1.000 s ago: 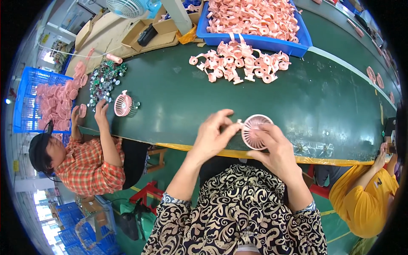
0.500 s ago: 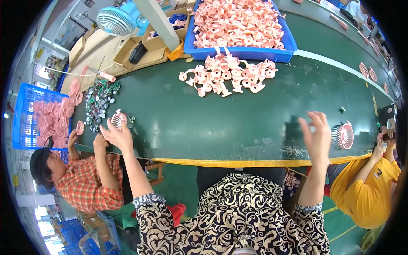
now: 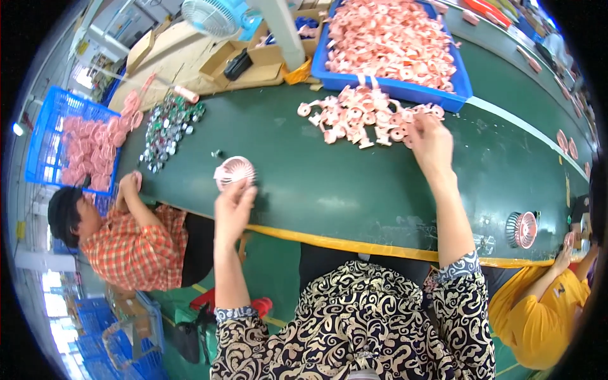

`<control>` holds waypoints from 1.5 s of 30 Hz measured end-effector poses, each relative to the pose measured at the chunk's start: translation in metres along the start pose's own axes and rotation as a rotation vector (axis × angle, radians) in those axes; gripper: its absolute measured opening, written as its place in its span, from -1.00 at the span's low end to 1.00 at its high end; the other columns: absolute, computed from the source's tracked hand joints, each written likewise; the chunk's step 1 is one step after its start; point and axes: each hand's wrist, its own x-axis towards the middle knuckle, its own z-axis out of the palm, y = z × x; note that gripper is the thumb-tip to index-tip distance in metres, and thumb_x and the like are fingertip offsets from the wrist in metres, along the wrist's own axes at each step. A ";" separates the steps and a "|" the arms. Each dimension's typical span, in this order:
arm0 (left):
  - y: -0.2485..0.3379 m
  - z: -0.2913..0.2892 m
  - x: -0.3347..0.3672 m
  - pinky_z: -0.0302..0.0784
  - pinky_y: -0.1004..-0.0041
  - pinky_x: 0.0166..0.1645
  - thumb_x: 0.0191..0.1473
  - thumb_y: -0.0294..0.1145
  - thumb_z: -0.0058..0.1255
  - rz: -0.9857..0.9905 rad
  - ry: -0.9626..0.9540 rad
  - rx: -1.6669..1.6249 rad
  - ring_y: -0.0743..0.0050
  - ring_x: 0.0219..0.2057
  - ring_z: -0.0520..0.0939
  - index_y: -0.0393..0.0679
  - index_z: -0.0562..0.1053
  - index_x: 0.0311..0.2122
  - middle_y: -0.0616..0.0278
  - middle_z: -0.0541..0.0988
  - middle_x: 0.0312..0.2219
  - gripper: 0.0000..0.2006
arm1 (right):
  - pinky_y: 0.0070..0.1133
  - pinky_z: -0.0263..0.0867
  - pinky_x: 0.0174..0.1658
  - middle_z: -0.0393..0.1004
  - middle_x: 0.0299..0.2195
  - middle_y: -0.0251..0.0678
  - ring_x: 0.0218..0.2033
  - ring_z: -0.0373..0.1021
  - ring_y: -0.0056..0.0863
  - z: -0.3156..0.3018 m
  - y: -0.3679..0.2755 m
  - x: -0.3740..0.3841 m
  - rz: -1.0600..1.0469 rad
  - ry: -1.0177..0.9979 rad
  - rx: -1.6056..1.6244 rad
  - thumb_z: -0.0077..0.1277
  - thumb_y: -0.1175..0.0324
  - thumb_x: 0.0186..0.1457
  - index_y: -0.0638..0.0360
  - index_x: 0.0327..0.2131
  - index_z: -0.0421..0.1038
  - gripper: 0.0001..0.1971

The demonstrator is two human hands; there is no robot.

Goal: The person assembles portable fan parts by fitting small plastic brackets onto fan grilles by hand and placing the assembled components onto the workbench.

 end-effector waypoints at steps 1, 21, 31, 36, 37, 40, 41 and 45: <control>0.017 0.015 -0.015 0.61 0.53 -0.21 0.25 -0.40 0.19 -0.042 -0.047 0.009 0.55 -0.23 0.66 -0.35 0.51 0.12 0.13 0.69 -0.15 -0.61 | -0.41 0.51 -0.27 0.64 -0.35 -0.12 -0.36 0.61 -0.27 -0.004 -0.005 -0.005 -0.034 0.053 0.040 0.25 0.37 0.14 0.26 -0.09 0.57 -0.72; 0.076 0.105 -0.089 0.48 0.45 -0.36 -0.03 -0.55 0.26 0.370 -0.146 0.175 0.44 -0.49 0.46 -0.11 0.32 0.31 0.11 0.45 0.16 -0.27 | -0.66 0.46 -0.25 0.56 -0.39 -0.31 -0.36 0.54 -0.62 -0.060 -0.020 -0.073 0.363 -0.066 0.361 0.11 0.54 0.27 0.33 0.20 0.31 -0.55; 0.064 0.105 -0.076 0.51 0.10 -0.22 0.14 -0.49 0.15 0.333 -0.028 0.391 0.00 -0.32 0.62 -0.20 0.51 -0.01 0.07 0.62 -0.39 -0.71 | -0.64 0.47 -0.23 0.59 -0.16 -0.21 -0.27 0.55 -0.61 -0.059 -0.015 -0.101 0.277 0.051 0.487 0.08 0.56 0.29 0.30 0.25 0.27 -0.52; 0.072 0.104 -0.073 0.48 0.14 -0.28 0.14 -0.46 0.19 0.379 0.019 0.445 0.05 -0.40 0.58 -0.20 0.56 -0.12 0.08 0.61 -0.43 -0.80 | -0.68 0.43 -0.25 0.59 -0.15 -0.26 -0.28 0.50 -0.66 -0.069 -0.015 -0.115 0.258 0.028 0.525 0.03 0.57 0.31 0.29 0.19 0.34 -0.61; 0.072 0.104 -0.072 0.47 0.15 -0.30 0.14 -0.45 0.20 0.396 0.029 0.446 0.05 -0.42 0.57 -0.20 0.57 -0.16 0.09 0.60 -0.45 -0.83 | -0.70 0.41 -0.25 0.58 -0.16 -0.28 -0.29 0.48 -0.68 -0.074 -0.012 -0.120 0.286 -0.048 0.511 0.02 0.56 0.32 0.29 0.16 0.38 -0.65; 0.070 0.101 -0.071 0.48 0.18 -0.31 0.13 -0.44 0.21 0.383 0.030 0.403 0.06 -0.44 0.57 -0.20 0.59 -0.24 0.12 0.61 -0.50 -0.89 | -0.68 0.38 -0.23 0.55 -0.12 -0.30 -0.27 0.44 -0.65 -0.087 -0.004 -0.132 0.210 -0.132 0.403 0.06 0.57 0.27 0.28 0.08 0.44 -0.69; 0.069 0.099 -0.070 0.48 0.18 -0.31 0.13 -0.44 0.21 0.383 0.028 0.403 0.06 -0.44 0.57 -0.20 0.59 -0.24 0.12 0.61 -0.50 -0.89 | -0.67 0.36 -0.23 0.53 -0.10 -0.31 -0.25 0.42 -0.64 -0.091 -0.004 -0.134 0.172 -0.172 0.348 0.08 0.57 0.24 0.27 0.04 0.47 -0.71; 0.067 0.095 -0.072 0.48 0.35 -0.35 0.16 -0.45 0.23 0.311 -0.026 0.336 0.32 -0.49 0.60 -0.22 0.65 -0.20 0.14 0.64 -0.50 -0.87 | -0.59 0.37 -0.22 0.47 0.01 -0.26 -0.22 0.42 -0.50 -0.112 -0.020 -0.136 0.190 -0.236 0.254 0.17 0.60 0.08 0.23 0.02 0.50 -0.61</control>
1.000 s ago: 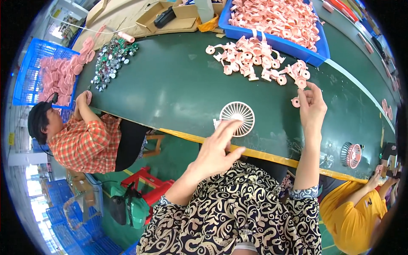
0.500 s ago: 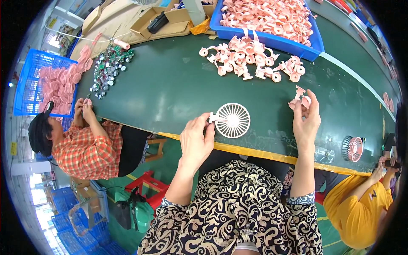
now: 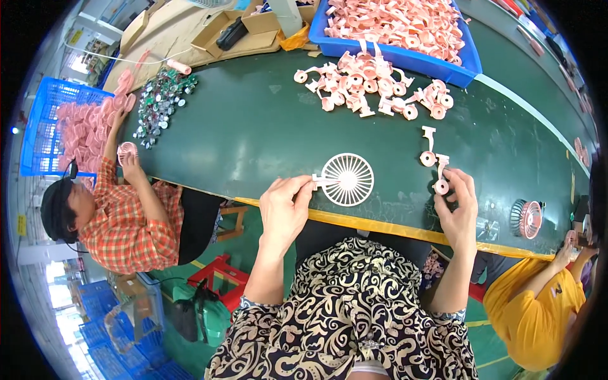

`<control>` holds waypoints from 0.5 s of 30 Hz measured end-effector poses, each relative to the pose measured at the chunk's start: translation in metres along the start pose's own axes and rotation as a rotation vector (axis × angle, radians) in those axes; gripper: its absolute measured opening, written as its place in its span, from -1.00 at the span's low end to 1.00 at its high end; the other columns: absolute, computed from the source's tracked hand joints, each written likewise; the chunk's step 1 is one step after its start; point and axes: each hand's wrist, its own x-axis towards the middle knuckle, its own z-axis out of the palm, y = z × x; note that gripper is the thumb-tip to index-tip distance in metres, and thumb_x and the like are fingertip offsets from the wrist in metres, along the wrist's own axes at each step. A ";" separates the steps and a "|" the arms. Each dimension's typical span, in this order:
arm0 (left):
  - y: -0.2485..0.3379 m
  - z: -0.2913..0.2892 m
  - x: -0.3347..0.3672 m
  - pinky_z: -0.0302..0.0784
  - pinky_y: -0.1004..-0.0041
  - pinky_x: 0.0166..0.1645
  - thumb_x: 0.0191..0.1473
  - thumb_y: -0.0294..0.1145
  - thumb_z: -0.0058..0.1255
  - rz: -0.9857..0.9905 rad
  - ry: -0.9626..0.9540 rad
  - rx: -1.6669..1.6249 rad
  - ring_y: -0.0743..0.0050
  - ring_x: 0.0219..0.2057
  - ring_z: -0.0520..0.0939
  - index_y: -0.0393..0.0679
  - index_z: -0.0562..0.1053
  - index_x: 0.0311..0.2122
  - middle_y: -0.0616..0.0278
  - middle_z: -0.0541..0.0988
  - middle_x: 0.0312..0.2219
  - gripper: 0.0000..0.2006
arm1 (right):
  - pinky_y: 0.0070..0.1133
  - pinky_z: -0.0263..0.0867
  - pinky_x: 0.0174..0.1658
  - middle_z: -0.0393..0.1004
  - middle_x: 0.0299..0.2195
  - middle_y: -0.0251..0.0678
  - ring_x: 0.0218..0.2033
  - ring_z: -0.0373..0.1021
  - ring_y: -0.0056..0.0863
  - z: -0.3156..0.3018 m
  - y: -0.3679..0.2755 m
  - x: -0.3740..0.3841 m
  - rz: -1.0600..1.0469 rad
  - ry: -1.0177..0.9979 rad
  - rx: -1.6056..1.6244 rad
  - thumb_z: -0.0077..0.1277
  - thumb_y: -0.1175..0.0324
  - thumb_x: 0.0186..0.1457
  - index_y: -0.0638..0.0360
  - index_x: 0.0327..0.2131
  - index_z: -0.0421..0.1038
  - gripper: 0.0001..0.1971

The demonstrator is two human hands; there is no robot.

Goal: The person assembles portable fan parts by fitting small plastic brackets onto fan grilles by hand and placing the assembled components onto the workbench.

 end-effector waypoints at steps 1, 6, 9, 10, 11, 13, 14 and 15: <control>0.000 -0.001 -0.001 0.49 0.40 -0.36 0.17 -0.46 0.22 -0.048 -0.018 -0.064 0.40 -0.50 0.62 -0.22 0.66 -0.19 0.15 0.66 -0.50 -0.87 | -0.56 0.38 -0.22 0.45 0.07 -0.25 -0.21 0.43 -0.46 -0.003 -0.004 -0.002 0.025 -0.022 0.004 0.25 0.55 0.02 0.19 0.03 0.51 -0.56; -0.002 0.004 -0.007 0.48 0.52 -0.37 0.20 -0.50 0.19 -0.140 -0.056 -0.225 0.60 -0.49 0.62 -0.24 0.66 -0.16 0.22 0.67 -0.49 -0.86 | -0.53 0.37 -0.28 0.49 -0.06 -0.26 -0.27 0.46 -0.44 0.003 -0.001 -0.006 0.055 0.032 -0.091 0.29 0.49 0.04 0.19 -0.06 0.56 -0.66; -0.001 0.007 -0.010 0.46 0.55 -0.38 0.21 -0.51 0.18 -0.174 -0.078 -0.273 0.66 -0.48 0.60 -0.26 0.66 -0.17 0.26 0.66 -0.50 -0.87 | -0.51 0.36 -0.31 0.50 -0.16 -0.26 -0.31 0.48 -0.42 0.014 0.005 -0.008 0.060 0.079 -0.123 0.29 0.48 0.07 0.21 -0.13 0.59 -0.75; -0.002 0.008 -0.011 0.45 0.56 -0.39 0.21 -0.52 0.17 -0.177 -0.087 -0.269 0.68 -0.48 0.59 -0.26 0.65 -0.17 0.28 0.65 -0.51 -0.88 | -0.50 0.37 -0.31 0.50 -0.19 -0.26 -0.33 0.49 -0.40 0.016 0.004 -0.008 0.093 0.088 -0.127 0.27 0.47 0.09 0.21 -0.17 0.60 -0.79; -0.001 0.008 -0.012 0.45 0.56 -0.39 0.21 -0.52 0.17 -0.180 -0.086 -0.269 0.68 -0.48 0.59 -0.26 0.65 -0.17 0.28 0.65 -0.51 -0.88 | -0.50 0.37 -0.31 0.50 -0.19 -0.26 -0.33 0.49 -0.40 0.017 0.004 -0.008 0.093 0.084 -0.127 0.27 0.47 0.09 0.21 -0.17 0.60 -0.79; 0.000 0.009 -0.012 0.44 0.56 -0.40 0.21 -0.52 0.17 -0.154 -0.102 -0.261 0.69 -0.50 0.57 -0.26 0.65 -0.19 0.30 0.63 -0.54 -0.89 | -0.50 0.39 -0.29 0.50 -0.19 -0.23 -0.35 0.49 -0.40 0.017 0.005 -0.007 0.096 0.084 -0.136 0.24 0.50 0.12 0.20 -0.15 0.60 -0.80; 0.000 0.009 -0.012 0.44 0.56 -0.40 0.21 -0.52 0.17 -0.156 -0.103 -0.261 0.69 -0.50 0.57 -0.26 0.65 -0.19 0.30 0.63 -0.54 -0.89 | -0.50 0.39 -0.29 0.50 -0.19 -0.23 -0.35 0.49 -0.40 0.017 0.005 -0.006 0.097 0.082 -0.137 0.24 0.50 0.12 0.20 -0.15 0.60 -0.80; 0.001 0.010 -0.013 0.43 0.56 -0.41 0.22 -0.52 0.16 -0.145 -0.107 -0.257 0.70 -0.51 0.56 -0.26 0.64 -0.20 0.31 0.62 -0.55 -0.90 | -0.50 0.40 -0.29 0.50 -0.21 -0.22 -0.38 0.48 -0.40 0.016 0.005 -0.005 0.024 0.132 -0.189 0.21 0.51 0.13 0.20 -0.13 0.60 -0.80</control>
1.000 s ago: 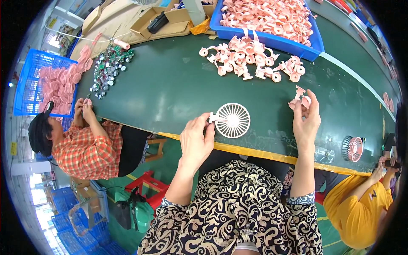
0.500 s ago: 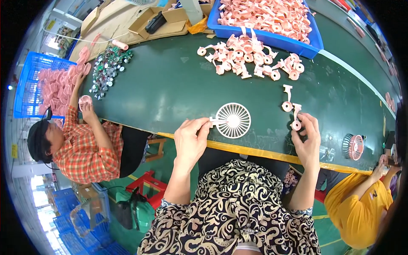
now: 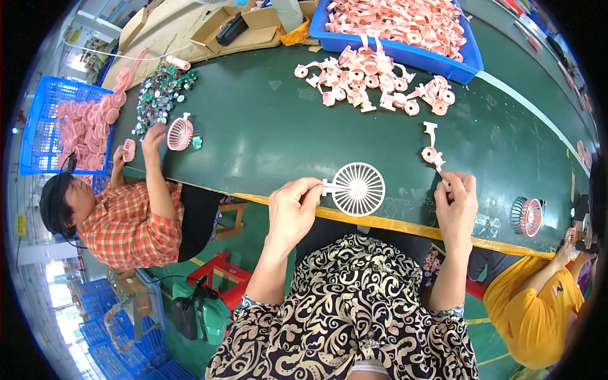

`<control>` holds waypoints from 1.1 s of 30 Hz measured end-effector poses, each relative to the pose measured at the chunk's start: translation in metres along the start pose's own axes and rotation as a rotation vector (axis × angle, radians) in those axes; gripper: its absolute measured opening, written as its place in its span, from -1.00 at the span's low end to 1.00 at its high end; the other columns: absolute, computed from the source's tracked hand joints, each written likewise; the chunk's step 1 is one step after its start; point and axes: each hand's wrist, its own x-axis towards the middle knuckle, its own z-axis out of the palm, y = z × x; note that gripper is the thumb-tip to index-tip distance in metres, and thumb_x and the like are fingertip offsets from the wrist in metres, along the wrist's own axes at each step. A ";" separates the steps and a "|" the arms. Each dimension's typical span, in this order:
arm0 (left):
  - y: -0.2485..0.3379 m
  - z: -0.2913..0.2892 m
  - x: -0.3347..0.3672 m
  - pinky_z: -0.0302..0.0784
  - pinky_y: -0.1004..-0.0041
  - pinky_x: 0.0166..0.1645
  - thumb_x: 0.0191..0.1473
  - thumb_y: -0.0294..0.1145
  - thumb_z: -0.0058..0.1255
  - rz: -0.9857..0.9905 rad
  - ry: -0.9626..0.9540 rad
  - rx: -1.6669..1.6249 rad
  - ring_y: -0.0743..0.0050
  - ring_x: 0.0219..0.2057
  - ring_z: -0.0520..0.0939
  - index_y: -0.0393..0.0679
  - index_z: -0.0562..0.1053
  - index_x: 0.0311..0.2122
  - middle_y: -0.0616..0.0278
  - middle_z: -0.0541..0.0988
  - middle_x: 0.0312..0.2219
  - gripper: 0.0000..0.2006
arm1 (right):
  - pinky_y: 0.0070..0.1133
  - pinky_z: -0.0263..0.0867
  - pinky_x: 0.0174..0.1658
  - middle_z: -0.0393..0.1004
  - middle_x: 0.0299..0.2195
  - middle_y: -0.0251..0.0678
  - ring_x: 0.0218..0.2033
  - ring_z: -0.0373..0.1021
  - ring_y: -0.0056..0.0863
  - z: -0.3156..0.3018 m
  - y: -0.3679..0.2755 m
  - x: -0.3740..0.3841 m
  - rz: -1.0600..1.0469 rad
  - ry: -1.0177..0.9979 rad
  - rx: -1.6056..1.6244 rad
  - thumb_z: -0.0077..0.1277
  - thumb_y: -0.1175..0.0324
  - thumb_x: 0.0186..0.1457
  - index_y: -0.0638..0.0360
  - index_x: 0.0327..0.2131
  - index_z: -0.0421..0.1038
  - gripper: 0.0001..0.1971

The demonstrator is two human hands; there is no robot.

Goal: The person assembles portable fan parts by fitting small plastic brackets onto fan grilles by hand and placing the assembled components onto the workbench.

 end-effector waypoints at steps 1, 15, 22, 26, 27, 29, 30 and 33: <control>0.000 0.000 -0.001 0.42 0.56 -0.41 0.22 -0.52 0.16 0.009 -0.003 0.006 0.70 -0.52 0.55 -0.26 0.64 -0.21 0.32 0.61 -0.56 -0.91 | -0.50 0.41 -0.29 0.50 -0.22 -0.21 -0.40 0.48 -0.40 -0.001 0.000 0.001 -0.072 0.056 -0.045 0.19 0.52 0.15 0.20 -0.12 0.60 -0.80; 0.008 0.012 -0.008 0.40 0.54 -0.43 0.22 -0.52 0.14 0.040 -0.107 -0.059 0.66 -0.55 0.51 -0.28 0.59 -0.25 0.30 0.56 -0.58 -0.93 | -0.50 0.41 -0.46 0.52 -0.32 -0.27 -0.52 0.46 -0.45 0.015 -0.080 -0.017 -0.321 -0.173 0.330 0.36 0.41 0.04 0.21 -0.16 0.56 -0.71; 0.007 0.018 -0.005 0.45 0.44 -0.34 0.22 -0.52 0.11 0.070 -0.131 0.015 0.46 -0.49 0.58 -0.30 0.55 -0.26 0.17 0.57 -0.52 -0.93 | -0.38 0.44 -0.38 0.45 -0.33 -0.28 -0.35 0.52 -0.27 0.037 -0.078 -0.025 -0.371 -0.255 0.079 0.33 0.39 0.00 0.17 -0.20 0.53 -0.73; 0.010 0.011 -0.005 0.45 0.44 -0.35 0.24 -0.49 0.12 0.086 -0.134 0.053 0.44 -0.49 0.58 -0.30 0.54 -0.25 0.16 0.59 -0.52 -0.91 | -0.39 0.43 -0.39 0.40 -0.34 -0.28 -0.32 0.51 -0.31 0.034 -0.088 -0.025 -0.388 -0.296 -0.003 0.31 0.39 0.01 0.15 -0.25 0.53 -0.78; 0.013 0.012 -0.003 0.46 0.44 -0.35 0.25 -0.47 0.12 0.065 -0.139 0.069 0.45 -0.49 0.58 -0.30 0.55 -0.25 0.15 0.60 -0.51 -0.89 | -0.39 0.43 -0.39 0.40 -0.34 -0.28 -0.32 0.51 -0.31 0.035 -0.088 -0.024 -0.385 -0.296 -0.005 0.31 0.39 0.01 0.15 -0.25 0.53 -0.78; 0.014 0.014 -0.001 0.47 0.44 -0.35 0.26 -0.44 0.13 0.046 -0.151 0.083 0.45 -0.50 0.59 -0.29 0.56 -0.26 0.14 0.61 -0.51 -0.88 | -0.40 0.44 -0.40 0.37 -0.36 -0.29 -0.32 0.50 -0.31 0.037 -0.089 -0.022 -0.398 -0.360 -0.141 0.29 0.37 0.02 0.13 -0.29 0.52 -0.81; 0.014 0.018 0.001 0.48 0.43 -0.37 0.26 -0.40 0.15 0.057 -0.147 0.067 0.44 -0.52 0.59 -0.29 0.56 -0.21 0.14 0.61 -0.52 -0.85 | -0.40 0.44 -0.40 0.37 -0.36 -0.29 -0.32 0.50 -0.31 0.037 -0.089 -0.022 -0.395 -0.358 -0.144 0.29 0.37 0.02 0.13 -0.29 0.52 -0.81; 0.019 0.025 0.003 0.49 0.38 -0.41 0.25 -0.33 0.18 0.099 -0.120 0.095 0.40 -0.57 0.58 -0.29 0.53 -0.10 0.15 0.59 -0.56 -0.75 | -0.41 0.45 -0.40 0.36 -0.37 -0.28 -0.33 0.50 -0.32 0.040 -0.089 -0.018 -0.378 -0.436 -0.207 0.27 0.36 0.03 0.13 -0.31 0.52 -0.83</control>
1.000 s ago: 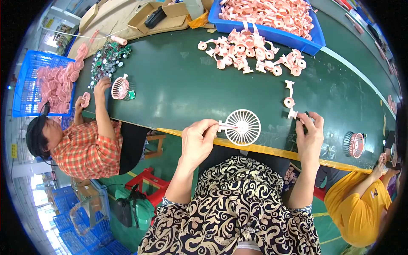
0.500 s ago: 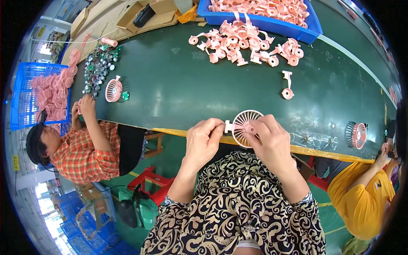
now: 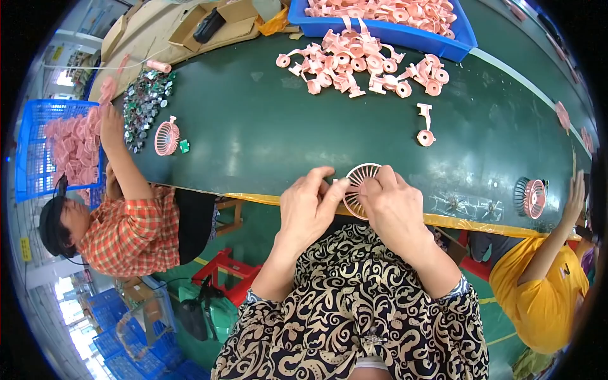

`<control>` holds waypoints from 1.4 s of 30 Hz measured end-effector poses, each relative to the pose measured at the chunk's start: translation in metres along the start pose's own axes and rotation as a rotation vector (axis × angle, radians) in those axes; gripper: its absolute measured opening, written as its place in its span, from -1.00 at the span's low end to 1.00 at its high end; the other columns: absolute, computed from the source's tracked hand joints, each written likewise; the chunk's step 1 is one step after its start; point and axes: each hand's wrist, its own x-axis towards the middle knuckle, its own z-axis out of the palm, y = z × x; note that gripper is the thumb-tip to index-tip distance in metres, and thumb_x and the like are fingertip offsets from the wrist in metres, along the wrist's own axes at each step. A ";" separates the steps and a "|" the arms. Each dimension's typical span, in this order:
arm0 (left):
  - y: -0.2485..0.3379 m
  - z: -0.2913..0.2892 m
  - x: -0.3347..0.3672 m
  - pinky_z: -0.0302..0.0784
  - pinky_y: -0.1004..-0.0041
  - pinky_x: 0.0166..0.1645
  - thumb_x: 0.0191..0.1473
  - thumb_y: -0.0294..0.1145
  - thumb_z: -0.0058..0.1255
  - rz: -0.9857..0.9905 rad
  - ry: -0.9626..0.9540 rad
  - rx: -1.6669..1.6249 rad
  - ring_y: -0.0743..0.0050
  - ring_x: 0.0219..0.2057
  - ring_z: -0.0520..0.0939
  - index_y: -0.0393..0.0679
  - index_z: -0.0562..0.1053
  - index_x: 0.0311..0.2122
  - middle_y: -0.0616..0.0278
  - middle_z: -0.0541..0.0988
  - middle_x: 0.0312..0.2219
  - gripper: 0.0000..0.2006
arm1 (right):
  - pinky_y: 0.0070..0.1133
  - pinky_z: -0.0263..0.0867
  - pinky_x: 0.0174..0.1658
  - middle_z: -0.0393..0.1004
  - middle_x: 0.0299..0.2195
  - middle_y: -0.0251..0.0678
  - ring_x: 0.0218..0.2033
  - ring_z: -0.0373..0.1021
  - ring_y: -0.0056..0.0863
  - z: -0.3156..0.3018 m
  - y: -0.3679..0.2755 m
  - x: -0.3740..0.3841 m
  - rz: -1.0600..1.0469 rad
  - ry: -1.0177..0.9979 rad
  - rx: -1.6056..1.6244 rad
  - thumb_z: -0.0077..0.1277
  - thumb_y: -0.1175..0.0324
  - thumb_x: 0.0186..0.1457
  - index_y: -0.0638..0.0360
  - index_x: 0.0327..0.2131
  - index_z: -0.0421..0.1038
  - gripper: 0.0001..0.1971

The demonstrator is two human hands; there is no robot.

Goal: The person assembles portable fan parts by fitting small plastic brackets onto fan grilles by hand and placing the assembled components onto the workbench.

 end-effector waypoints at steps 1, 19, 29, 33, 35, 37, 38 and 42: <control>0.003 0.002 0.000 0.50 0.35 -0.42 0.24 -0.30 0.19 0.021 0.018 0.047 0.38 -0.59 0.57 -0.29 0.50 -0.02 0.16 0.58 -0.58 -0.68 | -0.41 0.45 -0.39 0.37 -0.37 -0.27 -0.32 0.50 -0.31 0.000 0.000 0.000 -0.006 0.006 0.009 0.28 0.37 0.02 0.14 -0.31 0.52 -0.83; -0.119 -0.126 0.080 0.56 0.24 -0.05 0.20 -0.30 0.19 0.041 0.694 0.432 0.03 -0.09 0.61 -0.25 0.48 0.05 -0.03 0.58 -0.05 -0.63 | -0.40 0.39 0.01 0.48 -0.10 -0.13 -0.07 0.47 -0.18 -0.066 0.081 -0.069 0.326 0.210 0.249 0.28 0.48 0.01 0.34 -0.07 0.52 -0.63; -0.179 -0.187 0.081 0.55 -0.01 -0.05 0.25 0.04 0.06 -0.299 0.623 0.591 -0.28 -0.16 0.68 -0.24 0.58 -0.13 -0.18 0.66 -0.20 -0.54 | -0.42 0.43 -0.16 0.55 -0.15 -0.13 -0.27 0.52 -0.27 -0.077 0.123 -0.081 0.497 0.472 0.031 0.25 0.38 0.15 0.31 -0.07 0.54 -0.69; -0.116 -0.147 0.055 0.50 0.12 -0.03 0.16 0.00 0.20 -0.170 0.435 0.560 -0.06 -0.16 0.62 -0.21 0.64 -0.28 0.02 0.68 -0.31 -0.61 | -0.41 0.43 -0.26 0.58 -0.22 -0.13 -0.37 0.53 -0.24 -0.058 0.105 -0.037 0.434 0.446 0.128 0.28 0.33 0.13 0.31 -0.15 0.58 -0.72; -0.088 -0.118 0.041 0.47 0.15 -0.04 0.04 -0.15 0.32 -0.031 0.320 0.554 0.09 -0.19 0.57 -0.16 0.64 -0.36 0.13 0.65 -0.38 -0.74 | -0.42 0.41 -0.31 0.57 -0.26 -0.16 -0.43 0.51 -0.31 -0.049 0.100 -0.018 0.431 0.450 0.186 0.29 0.30 0.13 0.31 -0.16 0.59 -0.71; -0.063 -0.096 0.027 0.44 0.15 -0.02 -0.11 -0.28 0.43 0.158 0.228 0.458 0.17 -0.20 0.53 -0.12 0.60 -0.43 0.23 0.62 -0.42 -0.79 | -0.41 0.41 -0.33 0.57 -0.26 -0.16 -0.47 0.51 -0.34 -0.042 0.100 -0.002 0.422 0.438 0.201 0.29 0.24 0.14 0.29 -0.16 0.60 -0.68; -0.052 -0.086 0.023 0.43 0.16 0.00 -0.18 -0.32 0.46 0.248 0.156 0.459 0.18 -0.18 0.52 -0.09 0.58 -0.45 0.27 0.62 -0.40 -0.77 | -0.42 0.42 -0.33 0.57 -0.26 -0.16 -0.48 0.50 -0.35 -0.038 0.101 0.005 0.431 0.435 0.197 0.29 0.21 0.14 0.28 -0.15 0.60 -0.67; -0.021 -0.049 0.013 0.44 0.14 0.04 -0.26 -0.24 0.52 0.392 -0.017 0.271 0.08 -0.10 0.49 -0.07 0.53 -0.41 0.28 0.60 -0.34 -0.65 | -0.40 0.41 -0.34 0.54 -0.33 -0.19 -0.50 0.48 -0.35 -0.027 0.094 0.024 0.458 0.488 0.225 0.30 0.18 0.14 0.27 -0.08 0.60 -0.62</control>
